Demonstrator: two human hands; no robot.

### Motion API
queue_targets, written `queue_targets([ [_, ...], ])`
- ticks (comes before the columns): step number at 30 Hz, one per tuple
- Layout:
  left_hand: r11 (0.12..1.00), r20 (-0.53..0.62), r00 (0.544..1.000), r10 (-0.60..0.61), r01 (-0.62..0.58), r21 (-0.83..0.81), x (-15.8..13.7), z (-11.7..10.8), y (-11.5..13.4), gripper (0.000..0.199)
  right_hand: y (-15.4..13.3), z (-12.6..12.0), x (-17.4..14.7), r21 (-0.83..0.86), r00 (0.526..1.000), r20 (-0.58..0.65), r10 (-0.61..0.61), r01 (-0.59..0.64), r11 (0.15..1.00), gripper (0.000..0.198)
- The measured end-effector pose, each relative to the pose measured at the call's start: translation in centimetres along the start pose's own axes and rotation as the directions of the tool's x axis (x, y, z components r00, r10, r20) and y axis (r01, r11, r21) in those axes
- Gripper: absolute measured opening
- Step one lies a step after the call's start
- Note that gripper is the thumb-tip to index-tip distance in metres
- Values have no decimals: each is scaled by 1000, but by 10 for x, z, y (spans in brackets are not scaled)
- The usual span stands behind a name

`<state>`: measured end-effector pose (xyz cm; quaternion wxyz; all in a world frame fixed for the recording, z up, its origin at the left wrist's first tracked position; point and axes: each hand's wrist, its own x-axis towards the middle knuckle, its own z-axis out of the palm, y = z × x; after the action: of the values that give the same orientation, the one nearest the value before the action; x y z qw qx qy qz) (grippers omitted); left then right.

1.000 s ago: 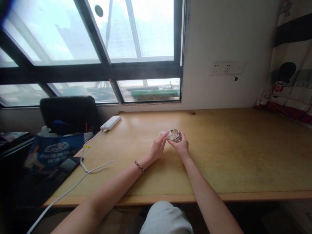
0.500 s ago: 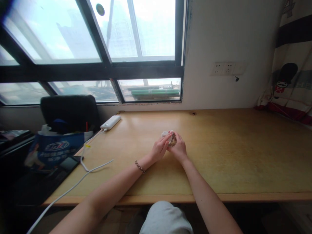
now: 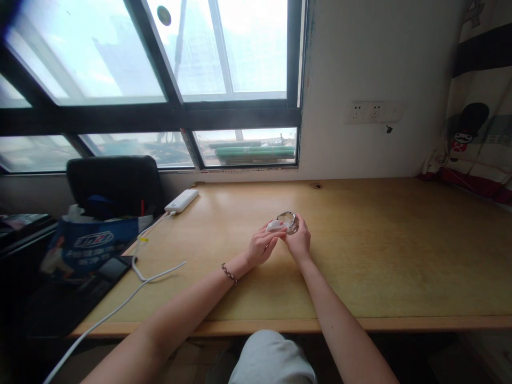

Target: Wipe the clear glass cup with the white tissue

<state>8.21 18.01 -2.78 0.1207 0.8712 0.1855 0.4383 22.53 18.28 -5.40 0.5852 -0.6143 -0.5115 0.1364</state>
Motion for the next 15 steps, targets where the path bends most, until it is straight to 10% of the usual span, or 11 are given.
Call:
queue_targets([
  [9,983,-124,977,-173,164,-81,0,2,-3,30,-2,1,7,159,994,-28,107,-101,982,77],
  [15,894,-183,882,-434,397,-206,1,5,-14,32,1,3,7,240,990,-2,141,-136,961,76],
])
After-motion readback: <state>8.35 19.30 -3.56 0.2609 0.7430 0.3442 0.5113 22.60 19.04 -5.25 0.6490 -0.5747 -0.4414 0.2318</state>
